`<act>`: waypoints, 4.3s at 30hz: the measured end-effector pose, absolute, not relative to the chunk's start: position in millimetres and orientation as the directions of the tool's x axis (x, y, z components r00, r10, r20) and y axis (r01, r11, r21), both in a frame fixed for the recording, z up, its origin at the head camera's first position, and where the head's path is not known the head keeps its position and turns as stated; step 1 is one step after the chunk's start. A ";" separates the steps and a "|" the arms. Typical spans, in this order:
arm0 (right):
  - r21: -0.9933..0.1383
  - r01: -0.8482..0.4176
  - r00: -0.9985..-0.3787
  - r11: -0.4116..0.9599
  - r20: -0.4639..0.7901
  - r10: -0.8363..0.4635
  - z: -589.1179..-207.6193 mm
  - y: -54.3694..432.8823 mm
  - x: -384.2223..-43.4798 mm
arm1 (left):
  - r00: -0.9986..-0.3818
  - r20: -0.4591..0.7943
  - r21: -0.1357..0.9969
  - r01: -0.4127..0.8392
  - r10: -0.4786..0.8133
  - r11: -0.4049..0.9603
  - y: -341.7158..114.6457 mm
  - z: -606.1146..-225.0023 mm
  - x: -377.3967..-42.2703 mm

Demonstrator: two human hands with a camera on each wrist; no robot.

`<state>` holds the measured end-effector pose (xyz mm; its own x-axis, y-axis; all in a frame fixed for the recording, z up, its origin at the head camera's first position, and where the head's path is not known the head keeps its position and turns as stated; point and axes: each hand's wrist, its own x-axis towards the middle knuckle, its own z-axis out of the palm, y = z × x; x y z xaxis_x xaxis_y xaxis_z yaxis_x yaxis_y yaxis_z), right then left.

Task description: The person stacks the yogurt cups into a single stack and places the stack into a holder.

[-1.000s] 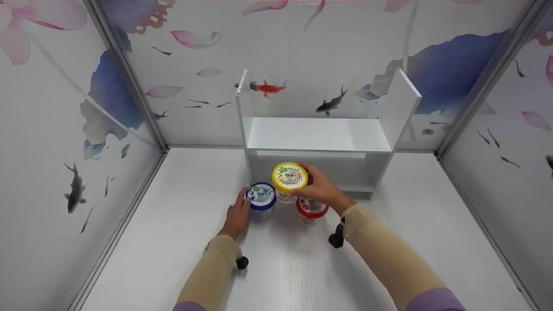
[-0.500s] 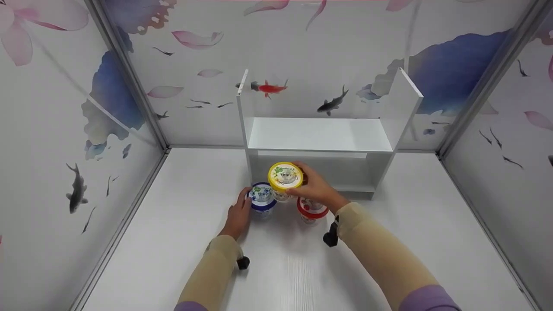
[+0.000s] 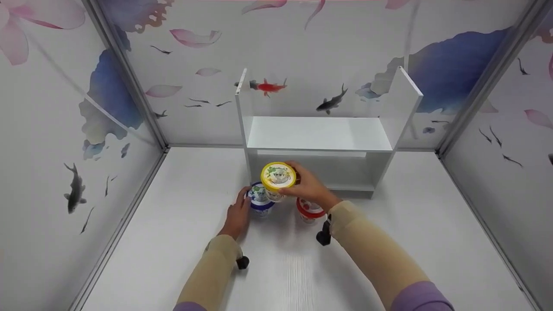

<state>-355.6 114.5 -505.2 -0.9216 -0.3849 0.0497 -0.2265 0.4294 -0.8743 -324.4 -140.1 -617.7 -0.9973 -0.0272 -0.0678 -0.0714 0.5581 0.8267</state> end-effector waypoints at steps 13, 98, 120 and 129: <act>-0.888 -0.209 -0.918 0.410 0.034 -0.396 -506.0 103.7 -357.1 | -0.998 -0.053 0.806 -0.065 -0.037 0.588 -138.2 -618.0 -323.8; -0.938 -0.097 -0.922 0.334 -0.042 -0.386 -522.1 67.1 -352.0 | -0.980 -0.188 0.821 -0.190 -0.059 0.539 -138.6 -617.9 -325.8; -0.926 -0.084 -0.924 0.368 -0.066 -0.377 -516.3 78.3 -349.3 | -0.982 -0.179 0.804 -0.184 -0.065 0.566 -134.7 -620.7 -329.0; -0.858 -0.150 -0.934 0.492 -0.040 -0.354 -508.8 105.1 -346.7 | -0.984 -0.166 0.816 -0.170 -0.058 0.553 -136.1 -620.2 -329.4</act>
<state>-346.7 105.1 -508.8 -0.9345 -0.3538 -0.0398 -0.1499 0.4921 -0.8575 -329.4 -136.1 -620.2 -0.9845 -0.0579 -0.1657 -0.1698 0.5530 0.8157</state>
